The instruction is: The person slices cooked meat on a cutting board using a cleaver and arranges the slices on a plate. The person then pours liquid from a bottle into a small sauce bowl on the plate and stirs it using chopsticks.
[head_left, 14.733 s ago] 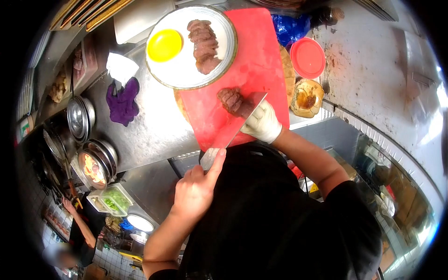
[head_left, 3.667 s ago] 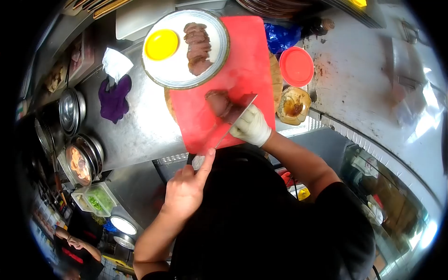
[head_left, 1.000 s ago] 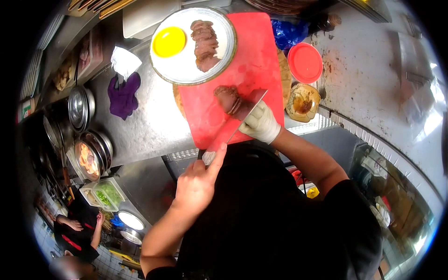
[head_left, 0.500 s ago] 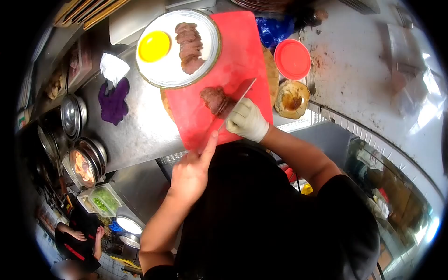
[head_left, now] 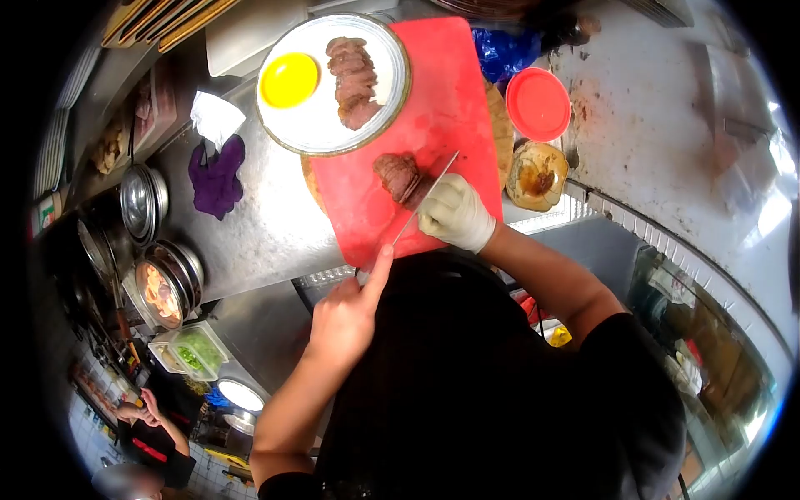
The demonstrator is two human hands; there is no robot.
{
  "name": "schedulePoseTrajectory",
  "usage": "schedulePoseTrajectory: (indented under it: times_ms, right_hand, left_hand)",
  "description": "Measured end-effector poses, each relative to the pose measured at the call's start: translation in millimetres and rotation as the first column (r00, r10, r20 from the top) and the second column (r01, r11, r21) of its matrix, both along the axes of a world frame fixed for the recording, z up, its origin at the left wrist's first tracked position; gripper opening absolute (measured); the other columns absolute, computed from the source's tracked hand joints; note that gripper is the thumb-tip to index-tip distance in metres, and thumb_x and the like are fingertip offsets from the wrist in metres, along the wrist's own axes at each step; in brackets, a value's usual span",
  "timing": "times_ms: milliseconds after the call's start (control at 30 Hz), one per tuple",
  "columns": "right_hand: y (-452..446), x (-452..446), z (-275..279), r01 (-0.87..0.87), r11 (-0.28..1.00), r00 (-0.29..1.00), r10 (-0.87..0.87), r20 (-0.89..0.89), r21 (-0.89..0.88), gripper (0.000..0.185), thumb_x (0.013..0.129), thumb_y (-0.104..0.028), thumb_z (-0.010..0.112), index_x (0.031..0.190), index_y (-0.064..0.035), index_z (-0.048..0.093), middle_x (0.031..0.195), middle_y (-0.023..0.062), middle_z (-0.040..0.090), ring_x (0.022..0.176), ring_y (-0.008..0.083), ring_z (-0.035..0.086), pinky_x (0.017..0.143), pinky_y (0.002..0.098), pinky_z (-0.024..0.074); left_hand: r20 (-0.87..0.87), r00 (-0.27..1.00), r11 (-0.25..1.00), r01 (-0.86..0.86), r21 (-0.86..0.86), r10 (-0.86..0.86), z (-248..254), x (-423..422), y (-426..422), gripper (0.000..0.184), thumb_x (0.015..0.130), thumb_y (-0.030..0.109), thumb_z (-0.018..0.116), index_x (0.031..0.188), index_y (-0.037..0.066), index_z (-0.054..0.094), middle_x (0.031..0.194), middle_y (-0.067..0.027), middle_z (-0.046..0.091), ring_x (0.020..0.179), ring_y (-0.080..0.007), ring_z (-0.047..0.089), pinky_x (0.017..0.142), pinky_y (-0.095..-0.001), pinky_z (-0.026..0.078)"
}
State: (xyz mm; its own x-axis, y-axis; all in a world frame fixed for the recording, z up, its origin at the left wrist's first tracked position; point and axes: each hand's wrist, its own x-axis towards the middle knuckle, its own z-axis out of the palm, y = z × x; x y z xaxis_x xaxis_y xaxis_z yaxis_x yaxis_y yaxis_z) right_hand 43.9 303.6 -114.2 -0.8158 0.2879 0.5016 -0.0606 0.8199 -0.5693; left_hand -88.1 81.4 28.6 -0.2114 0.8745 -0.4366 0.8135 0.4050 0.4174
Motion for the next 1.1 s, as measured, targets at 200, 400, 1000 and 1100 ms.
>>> schedulePoseTrajectory:
  times_ms: [200,400,1000,1100]
  right_hand:
    - [-1.3,-3.2,0.8,0.021,1.000,0.999,-0.021,-0.039,0.000,0.023,0.071,0.000,0.073,0.090,-0.0097,0.066,0.099,0.0054,0.064,0.091,0.0285,0.065,0.080,0.0387,0.0594]
    - [-0.9,-3.5,6.1,0.018,1.000,0.999,-0.018,-0.036,-0.008,0.023,0.070,0.001,0.074,0.090,-0.0094,0.067,0.097,0.0056,0.065,0.090,0.0289,0.066,0.080,0.0387,0.0593]
    - [-3.3,4.8,-17.3,-0.039,0.999,0.995,0.038,0.089,0.012,0.026,0.066,0.000,0.075,0.084,-0.0109,0.060,0.089,0.0067,0.059,0.079,0.0308,0.060,0.069,0.0409,0.0530]
    - [-4.0,2.3,-16.9,-0.035,0.999,0.996,0.034,0.085,0.014,0.026,0.065,0.000,0.075,0.083,-0.0111,0.059,0.089,0.0066,0.058,0.079,0.0306,0.060,0.069,0.0408,0.0531]
  left_hand:
    - [0.022,1.000,0.999,-0.020,0.051,0.019,-18.5,-2.7,7.5,0.097,0.080,-0.010,0.056,0.168,0.023,0.031,0.080,-0.0223,0.060,0.068,-0.0404,0.067,0.063,-0.0517,0.058]
    - [0.002,1.000,0.997,-0.015,0.075,0.015,-45.4,3.5,14.0,0.095,0.081,-0.010,0.055,0.167,0.022,0.033,0.091,-0.0239,0.064,0.073,-0.0415,0.069,0.065,-0.0522,0.059]
    - [-0.112,0.993,0.991,0.034,0.126,-0.020,9.3,11.6,-5.9,0.094,0.077,-0.006,0.061,0.164,0.023,0.040,0.076,-0.0135,0.054,0.065,-0.0301,0.064,0.056,-0.0445,0.059]
    - [-0.123,0.992,0.991,0.036,0.125,-0.020,11.1,11.9,-7.3,0.094,0.076,-0.006,0.061,0.164,0.023,0.041,0.076,-0.0127,0.053,0.064,-0.0293,0.063,0.055,-0.0431,0.059]
